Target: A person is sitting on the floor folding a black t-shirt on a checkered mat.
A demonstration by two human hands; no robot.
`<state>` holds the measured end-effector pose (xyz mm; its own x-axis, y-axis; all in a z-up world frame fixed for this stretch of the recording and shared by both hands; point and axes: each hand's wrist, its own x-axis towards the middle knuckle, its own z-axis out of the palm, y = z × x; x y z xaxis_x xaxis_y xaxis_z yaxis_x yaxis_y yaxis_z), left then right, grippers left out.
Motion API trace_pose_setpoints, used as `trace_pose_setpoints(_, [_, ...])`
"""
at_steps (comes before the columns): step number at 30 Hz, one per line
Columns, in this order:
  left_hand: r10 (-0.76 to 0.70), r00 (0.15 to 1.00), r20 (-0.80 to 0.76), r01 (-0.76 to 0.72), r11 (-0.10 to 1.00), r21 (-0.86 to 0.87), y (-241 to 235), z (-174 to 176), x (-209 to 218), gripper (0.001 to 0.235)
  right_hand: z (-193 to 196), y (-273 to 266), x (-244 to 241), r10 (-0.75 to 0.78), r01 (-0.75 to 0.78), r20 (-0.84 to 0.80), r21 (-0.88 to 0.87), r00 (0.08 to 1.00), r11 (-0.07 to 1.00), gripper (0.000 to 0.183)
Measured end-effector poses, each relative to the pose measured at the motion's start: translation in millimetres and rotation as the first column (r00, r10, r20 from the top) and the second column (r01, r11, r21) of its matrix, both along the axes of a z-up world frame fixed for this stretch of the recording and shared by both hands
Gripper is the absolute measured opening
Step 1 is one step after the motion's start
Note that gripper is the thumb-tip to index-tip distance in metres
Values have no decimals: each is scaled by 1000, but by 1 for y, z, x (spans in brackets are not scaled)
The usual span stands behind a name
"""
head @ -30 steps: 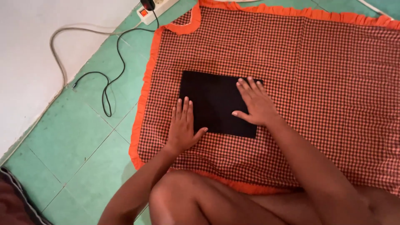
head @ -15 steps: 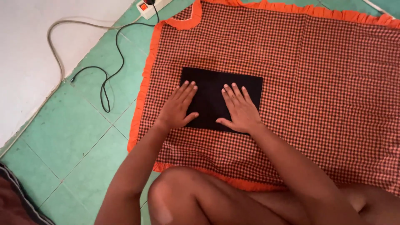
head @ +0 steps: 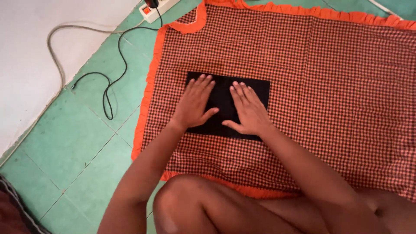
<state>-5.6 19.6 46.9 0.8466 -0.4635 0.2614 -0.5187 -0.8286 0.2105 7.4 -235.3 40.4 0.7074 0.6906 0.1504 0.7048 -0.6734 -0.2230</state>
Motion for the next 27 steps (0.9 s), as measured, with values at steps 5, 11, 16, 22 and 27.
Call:
trace_pose_setpoints(5, [45, 997, -55, -43, 998, 44, -28, -33, 5, 96, -32, -4, 19, 45, -45, -27, -15, 999, 999, 105])
trace_pose_setpoints(11, [202, 967, -158, -194, 979, 64, -5, -32, 11, 130, -39, -56, 41, -126, 119, -68, -103, 990, 988, 101])
trace_pose_setpoints(16, [368, 910, -190, -359, 930, 79, 0, -21, 3, 130, -15, -61, 28, -295, 280, -128, -124, 947, 952, 109])
trace_pose_setpoints(22, [151, 976, -155, -145, 988, 51, -32, -31, -34, 116, -30, -26, -11, 1, -1, 45, -2, 999, 1000, 124])
trace_pose_setpoints(27, [169, 963, -211, -135, 977, 167, -8, -29, -49, 130, -42, -51, -17, -7, 3, -63, -60, 998, 998, 138])
